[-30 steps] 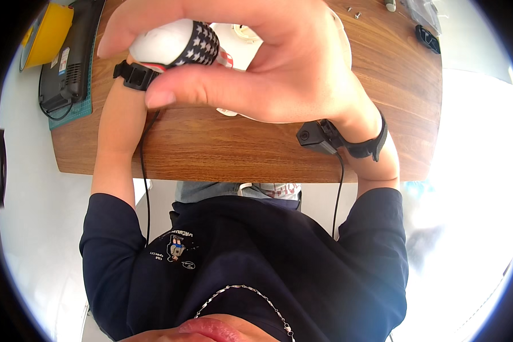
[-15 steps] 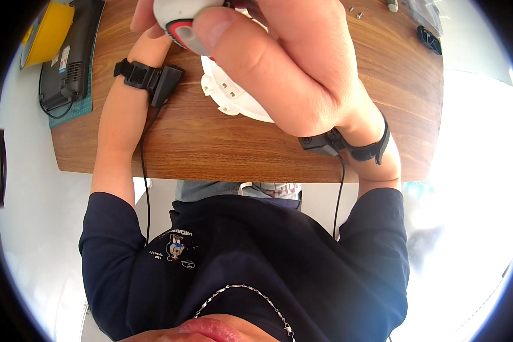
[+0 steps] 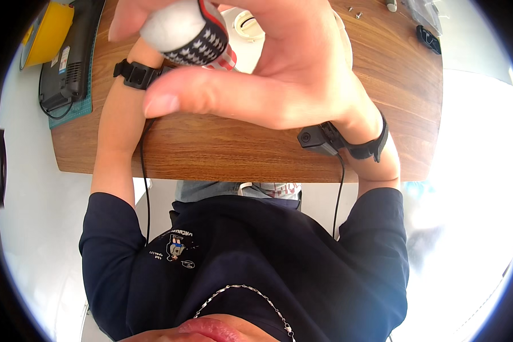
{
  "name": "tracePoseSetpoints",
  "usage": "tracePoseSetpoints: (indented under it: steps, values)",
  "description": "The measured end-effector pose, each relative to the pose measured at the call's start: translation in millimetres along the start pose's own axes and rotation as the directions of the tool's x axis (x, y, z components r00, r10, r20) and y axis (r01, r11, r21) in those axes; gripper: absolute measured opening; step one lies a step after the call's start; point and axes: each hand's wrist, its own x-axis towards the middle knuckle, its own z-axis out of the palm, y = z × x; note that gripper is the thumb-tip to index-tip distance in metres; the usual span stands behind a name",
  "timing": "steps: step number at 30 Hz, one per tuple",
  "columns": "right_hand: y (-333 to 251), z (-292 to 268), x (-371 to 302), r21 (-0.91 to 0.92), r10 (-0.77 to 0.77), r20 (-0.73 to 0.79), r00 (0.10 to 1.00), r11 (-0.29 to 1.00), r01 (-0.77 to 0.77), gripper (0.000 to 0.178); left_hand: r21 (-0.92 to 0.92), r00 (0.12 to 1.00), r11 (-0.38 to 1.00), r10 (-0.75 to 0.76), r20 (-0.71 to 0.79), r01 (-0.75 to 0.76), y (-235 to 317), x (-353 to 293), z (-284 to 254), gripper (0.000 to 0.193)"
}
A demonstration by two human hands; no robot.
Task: The person uses a screwdriver to remove screws from a white plastic lid, then detaches a curved plastic piece. They place the lid aside and pick up a white rice cooker, attempting to fit the lid onto the cooker body multiple times before removing it again.
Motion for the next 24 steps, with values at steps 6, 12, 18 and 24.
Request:
tracePoseSetpoints:
  steps: [6,12,18,24]
  values:
    - [-7,11,-13,0.388,0.226,-0.137,0.964,0.908,-0.158,0.041,-0.010,1.000,1.000,-0.002,0.012,0.002,1,1,2,0.038]
    - [16,-29,-5,-0.138,-0.129,0.200,0.971,0.978,0.158,0.041,-0.015,1.000,1.000,-0.011,-0.009,0.011,-1,-3,-2,0.038]
    - [7,17,-19,0.325,0.131,-0.244,0.961,0.945,-0.046,0.040,-0.020,1.000,1.000,-0.004,0.006,0.004,-2,6,-1,0.038]
    - [4,-8,-6,-0.011,-0.002,-0.005,1.000,1.000,0.002,0.042,-0.024,1.000,1.000,-0.021,-0.019,0.021,-3,-3,-1,0.039]
